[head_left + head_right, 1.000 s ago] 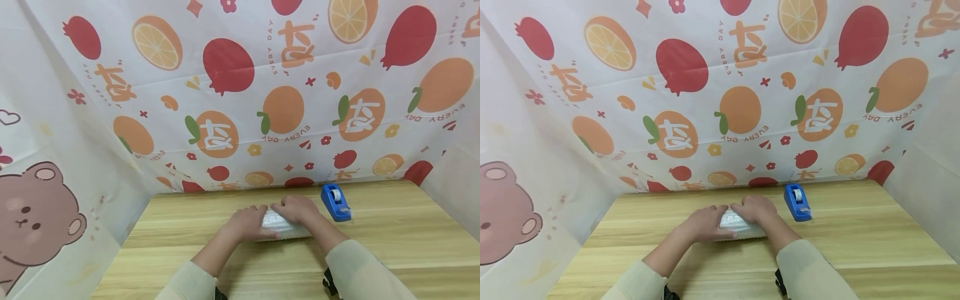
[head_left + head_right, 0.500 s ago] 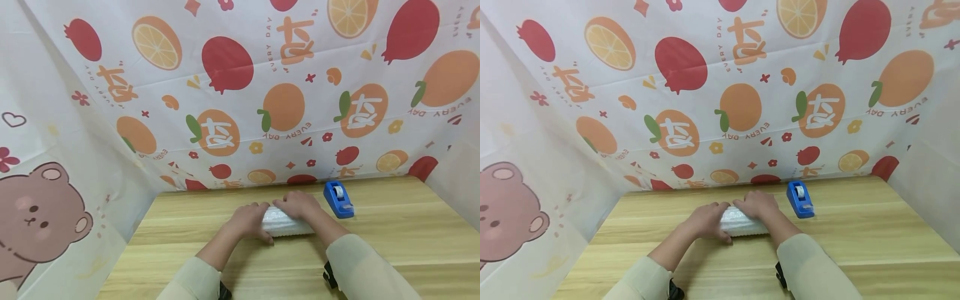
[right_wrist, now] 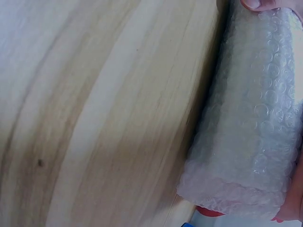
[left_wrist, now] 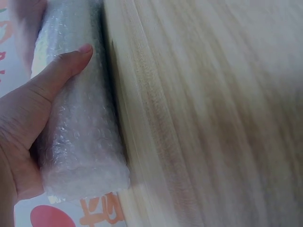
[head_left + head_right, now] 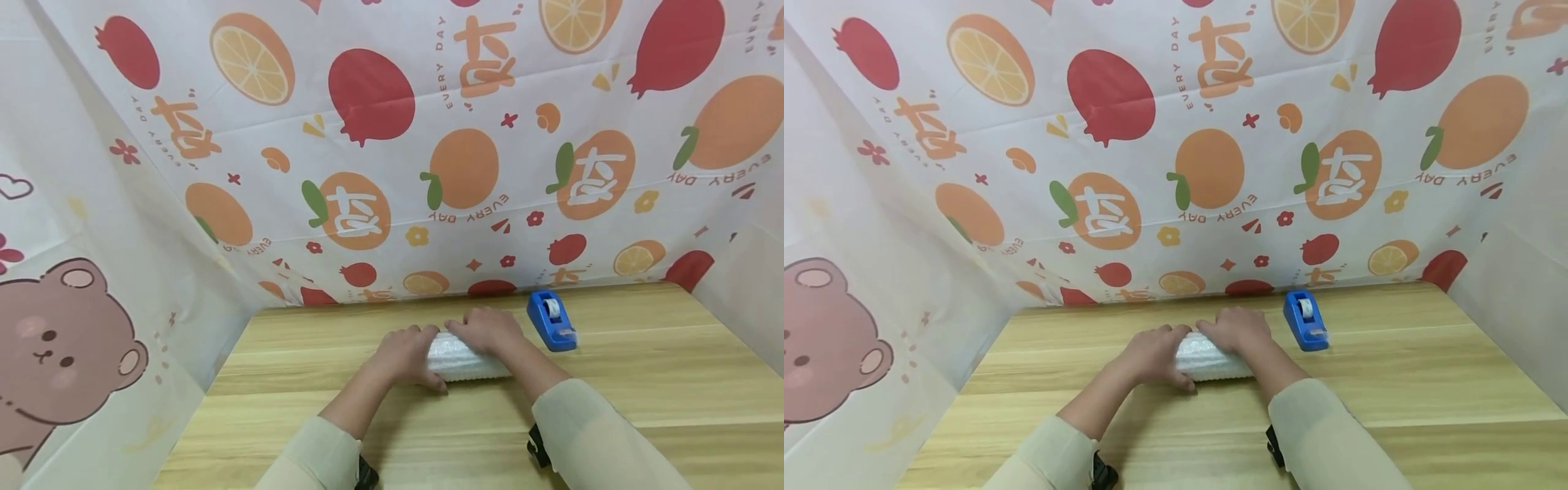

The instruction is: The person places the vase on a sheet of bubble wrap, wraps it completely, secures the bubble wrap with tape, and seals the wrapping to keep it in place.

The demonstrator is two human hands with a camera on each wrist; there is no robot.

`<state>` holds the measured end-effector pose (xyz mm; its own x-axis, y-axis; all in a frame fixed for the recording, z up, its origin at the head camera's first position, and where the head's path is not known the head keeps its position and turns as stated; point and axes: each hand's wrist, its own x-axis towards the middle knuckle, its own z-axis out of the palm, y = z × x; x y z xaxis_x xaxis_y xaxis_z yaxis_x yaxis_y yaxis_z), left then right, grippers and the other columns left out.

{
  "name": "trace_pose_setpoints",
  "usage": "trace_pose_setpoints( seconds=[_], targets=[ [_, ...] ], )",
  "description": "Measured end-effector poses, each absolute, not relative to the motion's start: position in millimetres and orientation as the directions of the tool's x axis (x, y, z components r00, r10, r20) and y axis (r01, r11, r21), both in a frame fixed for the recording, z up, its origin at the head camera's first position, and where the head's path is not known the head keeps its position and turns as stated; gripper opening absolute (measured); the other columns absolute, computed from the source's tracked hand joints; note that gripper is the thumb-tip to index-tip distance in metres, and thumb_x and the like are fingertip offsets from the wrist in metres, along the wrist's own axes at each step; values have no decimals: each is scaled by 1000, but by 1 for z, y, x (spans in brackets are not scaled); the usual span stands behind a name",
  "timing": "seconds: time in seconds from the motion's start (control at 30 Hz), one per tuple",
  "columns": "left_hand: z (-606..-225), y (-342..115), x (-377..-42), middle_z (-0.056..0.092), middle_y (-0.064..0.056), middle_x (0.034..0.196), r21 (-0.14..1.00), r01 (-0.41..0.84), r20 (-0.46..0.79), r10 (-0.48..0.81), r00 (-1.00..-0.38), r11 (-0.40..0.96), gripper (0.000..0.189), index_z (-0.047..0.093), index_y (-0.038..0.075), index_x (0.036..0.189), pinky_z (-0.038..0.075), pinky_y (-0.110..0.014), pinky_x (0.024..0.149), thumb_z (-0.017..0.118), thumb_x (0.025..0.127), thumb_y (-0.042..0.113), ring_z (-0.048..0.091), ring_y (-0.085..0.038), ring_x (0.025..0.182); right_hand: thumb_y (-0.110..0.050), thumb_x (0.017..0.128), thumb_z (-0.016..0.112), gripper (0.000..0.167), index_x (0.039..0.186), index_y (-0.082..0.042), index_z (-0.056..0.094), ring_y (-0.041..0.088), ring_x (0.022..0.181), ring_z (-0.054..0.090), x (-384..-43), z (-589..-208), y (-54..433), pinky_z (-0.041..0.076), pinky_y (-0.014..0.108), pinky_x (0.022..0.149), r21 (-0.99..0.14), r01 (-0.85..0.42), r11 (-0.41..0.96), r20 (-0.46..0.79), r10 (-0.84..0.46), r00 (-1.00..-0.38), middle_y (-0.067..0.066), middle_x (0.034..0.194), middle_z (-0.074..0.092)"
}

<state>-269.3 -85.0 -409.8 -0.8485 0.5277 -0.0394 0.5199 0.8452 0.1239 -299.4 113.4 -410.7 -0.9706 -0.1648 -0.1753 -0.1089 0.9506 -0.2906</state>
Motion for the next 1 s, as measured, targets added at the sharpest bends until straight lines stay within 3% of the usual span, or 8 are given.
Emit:
trace_pose_setpoints(
  seconds=[0.17,0.33,0.47,0.6,0.67,0.8,0.87,1.0],
  targets=[
    [-411,-84,-271,62,1,101,121,515,-49,523,-851,849,89,52,20,128,49,-36,73,85,58,65,57,-12,87,-78,89,34,78,114,-15,71,26,83,55,-298,-410,115,43,45,78,-283,-46,958,-206,-108,-973,5,95,64],
    [-409,-82,-272,62,1,100,124,515,-50,523,-851,848,90,51,20,129,48,-36,72,84,58,65,57,-13,86,-84,85,31,87,117,-12,69,28,86,55,-298,-407,115,40,58,90,-275,-5,961,-209,-65,-976,8,100,65],
    [-407,-82,-273,63,0,100,118,513,-44,521,-852,850,90,51,20,129,49,-36,72,84,58,66,58,-14,85,-85,84,28,91,121,-11,67,33,93,57,-299,-406,114,29,73,100,-263,16,965,-188,-35,-982,13,110,67],
    [-408,-82,-273,64,0,103,109,508,-47,515,-856,854,90,52,21,130,50,-37,73,83,59,67,59,-15,87,-85,85,26,92,123,-11,67,35,96,58,-299,-407,113,21,78,101,-263,27,964,-180,-21,-983,15,115,67],
    [-409,-82,-273,64,0,102,112,507,-49,515,-856,854,90,52,21,129,50,-38,73,83,58,67,59,-15,87,-85,85,25,92,121,-11,67,34,93,57,-298,-407,113,29,74,99,-267,26,963,-188,-26,-982,14,113,66],
    [-412,-84,-273,64,0,102,116,510,-47,518,-854,852,91,52,21,129,49,-37,72,83,58,68,58,-14,87,-84,85,26,92,122,-11,67,30,90,56,-297,-410,113,46,54,86,-293,9,956,-208,-55,-977,12,114,65],
    [-413,-84,-273,63,1,101,115,512,-41,519,-854,851,90,52,21,128,48,-36,71,83,58,68,58,-13,86,-85,85,26,93,124,-10,66,28,90,55,-297,-410,113,47,46,78,-309,2,951,-213,-67,-975,12,118,64],
    [-415,-84,-273,63,1,99,113,513,-30,519,-854,851,90,52,21,128,48,-36,70,83,58,68,57,-13,84,-84,85,27,92,122,-10,67,27,87,55,-295,-411,113,46,42,73,-319,-12,948,-201,-80,-976,11,114,65]
  ],
)
